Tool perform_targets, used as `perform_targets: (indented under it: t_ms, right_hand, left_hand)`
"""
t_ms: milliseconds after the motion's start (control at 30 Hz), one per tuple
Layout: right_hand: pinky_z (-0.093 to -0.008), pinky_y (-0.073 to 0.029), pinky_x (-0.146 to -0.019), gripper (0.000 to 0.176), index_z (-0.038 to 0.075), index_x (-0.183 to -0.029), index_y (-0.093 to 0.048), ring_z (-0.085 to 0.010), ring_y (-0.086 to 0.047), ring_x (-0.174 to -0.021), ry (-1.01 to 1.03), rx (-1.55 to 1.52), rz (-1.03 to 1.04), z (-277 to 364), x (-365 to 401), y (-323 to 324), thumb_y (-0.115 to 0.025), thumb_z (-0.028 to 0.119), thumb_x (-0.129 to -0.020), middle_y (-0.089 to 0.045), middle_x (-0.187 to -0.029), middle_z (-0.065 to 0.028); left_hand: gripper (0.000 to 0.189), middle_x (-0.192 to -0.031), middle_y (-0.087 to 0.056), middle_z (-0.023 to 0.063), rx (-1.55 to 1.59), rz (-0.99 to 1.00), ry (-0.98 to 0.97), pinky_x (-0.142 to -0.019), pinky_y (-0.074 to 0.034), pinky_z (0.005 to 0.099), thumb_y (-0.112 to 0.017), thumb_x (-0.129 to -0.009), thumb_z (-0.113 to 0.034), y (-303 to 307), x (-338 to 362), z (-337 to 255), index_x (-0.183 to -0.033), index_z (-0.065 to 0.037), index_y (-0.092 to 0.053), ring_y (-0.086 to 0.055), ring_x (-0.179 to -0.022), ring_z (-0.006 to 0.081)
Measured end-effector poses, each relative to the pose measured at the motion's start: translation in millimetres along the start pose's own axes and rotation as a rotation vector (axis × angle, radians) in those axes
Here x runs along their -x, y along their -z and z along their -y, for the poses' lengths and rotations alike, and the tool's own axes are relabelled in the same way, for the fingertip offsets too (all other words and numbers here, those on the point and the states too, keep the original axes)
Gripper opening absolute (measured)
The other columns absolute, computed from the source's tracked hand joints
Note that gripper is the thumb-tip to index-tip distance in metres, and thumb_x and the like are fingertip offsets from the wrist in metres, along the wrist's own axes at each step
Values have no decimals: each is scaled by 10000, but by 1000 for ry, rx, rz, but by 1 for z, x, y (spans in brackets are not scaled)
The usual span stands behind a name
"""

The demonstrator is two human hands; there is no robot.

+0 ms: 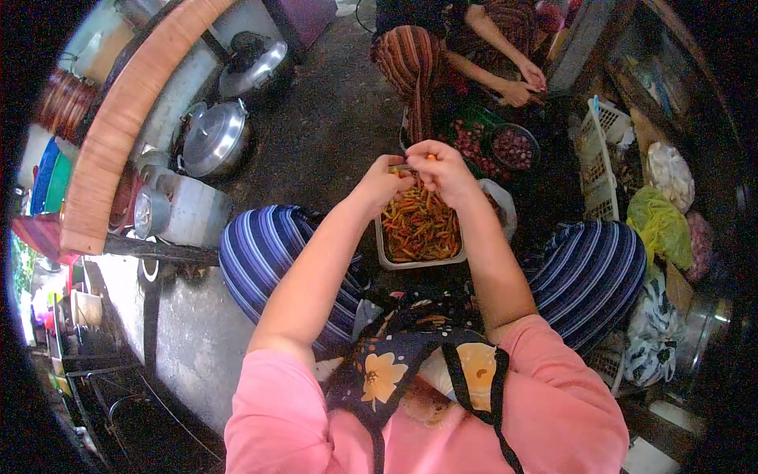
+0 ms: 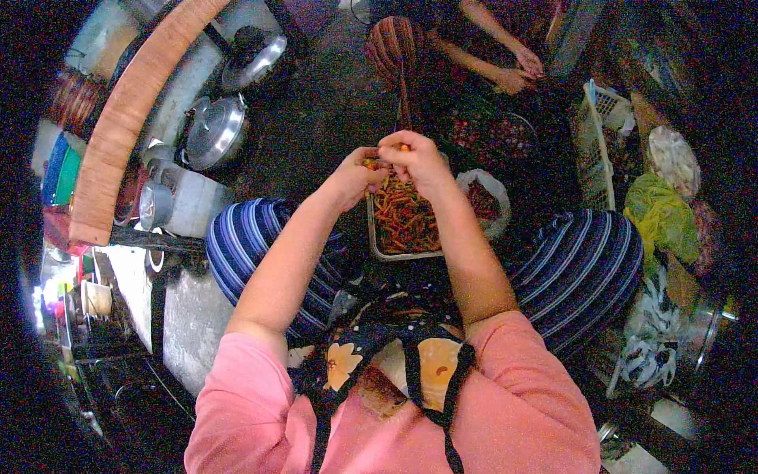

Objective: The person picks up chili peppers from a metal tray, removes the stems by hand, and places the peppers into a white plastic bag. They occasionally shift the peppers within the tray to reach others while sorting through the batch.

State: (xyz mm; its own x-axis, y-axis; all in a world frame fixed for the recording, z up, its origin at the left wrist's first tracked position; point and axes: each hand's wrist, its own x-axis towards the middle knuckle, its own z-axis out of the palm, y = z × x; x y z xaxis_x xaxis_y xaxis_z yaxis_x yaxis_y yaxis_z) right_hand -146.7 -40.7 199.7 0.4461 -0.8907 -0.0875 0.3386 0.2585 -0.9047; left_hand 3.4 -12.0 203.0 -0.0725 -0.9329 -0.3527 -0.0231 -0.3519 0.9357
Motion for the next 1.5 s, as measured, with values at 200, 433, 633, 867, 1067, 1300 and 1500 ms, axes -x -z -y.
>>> perform_targets:
  t_ms: [200, 433, 633, 867, 1067, 1300, 1500]
  right_hand:
    - [-207, -432, -589, 126, 2, -799, -620, -78, -548, -647, 225, 481, -89, -12, -4, -15, -677, 90, -731, -613, -727, -23]
    - [-242, -427, -567, 115, 22, -774, -634, -95, -541, -603, 316, 545, -338, -15, -9, -6, -671, 118, -720, -617, -693, -13]
    - [-202, -295, -419, 84, 44, -808, -599, -49, -400, -473, 40, 115, -218, -4, -3, 1, -631, 116, -779, -530, -627, 20]
    - [-176, -252, -374, 84, 44, -806, -600, -24, -384, -458, -54, -235, -175, -16, -8, 22, -643, 80, -744, -521, -644, 17]
    - [-182, -281, -395, 235, 51, -914, -637, -29, -421, -516, 64, 266, -126, -8, -1, 17, -704, 103, -696, -525, -675, 39]
    - [-184, -255, -365, 161, 92, -884, -609, -35, -380, -428, -109, -241, -22, -18, -8, 26, -665, 169, -753, -484, -603, 46]
    - [-209, -339, -413, 153, 61, -855, -603, -70, -470, -515, -95, -143, 21, -11, -2, 7, -659, 149, -743, -506, -579, 13]
  left_hand:
    - [401, -920, -533, 82, -88, 4, -80, -580, -411, 249, -551, -759, 7, -2, 0, -1, -1136, 37, -417, -498, -728, 132]
    - [115, -722, -602, 66, -378, -125, -267, -572, -454, 273, -532, -818, -45, 1, 0, -7, -895, 35, -563, -557, -628, 136]
    - [114, -710, -605, 75, -431, -90, -417, -613, -462, 262, -552, -803, -33, 2, -2, -5, -901, 25, -561, -573, -651, 124]
    - [120, -797, -619, 53, -394, -78, -339, -660, -458, 253, -562, -799, -7, 4, -2, -12, -917, 15, -574, -570, -707, 117]
    - [146, -747, -592, 29, -204, -93, -176, -511, -382, 212, -554, -823, -65, 9, -7, -7, -959, -14, -563, -500, -592, 75]
    - [319, -739, -549, 8, 15, 91, -13, -446, -285, 185, -460, -889, -316, 7, 3, -16, -1001, -27, -533, -386, -525, 59]
    - [693, -937, -532, 76, 376, 57, 94, -484, -307, 195, -311, -858, -599, 13, 0, -20, -1169, 12, -415, -401, -609, 95]
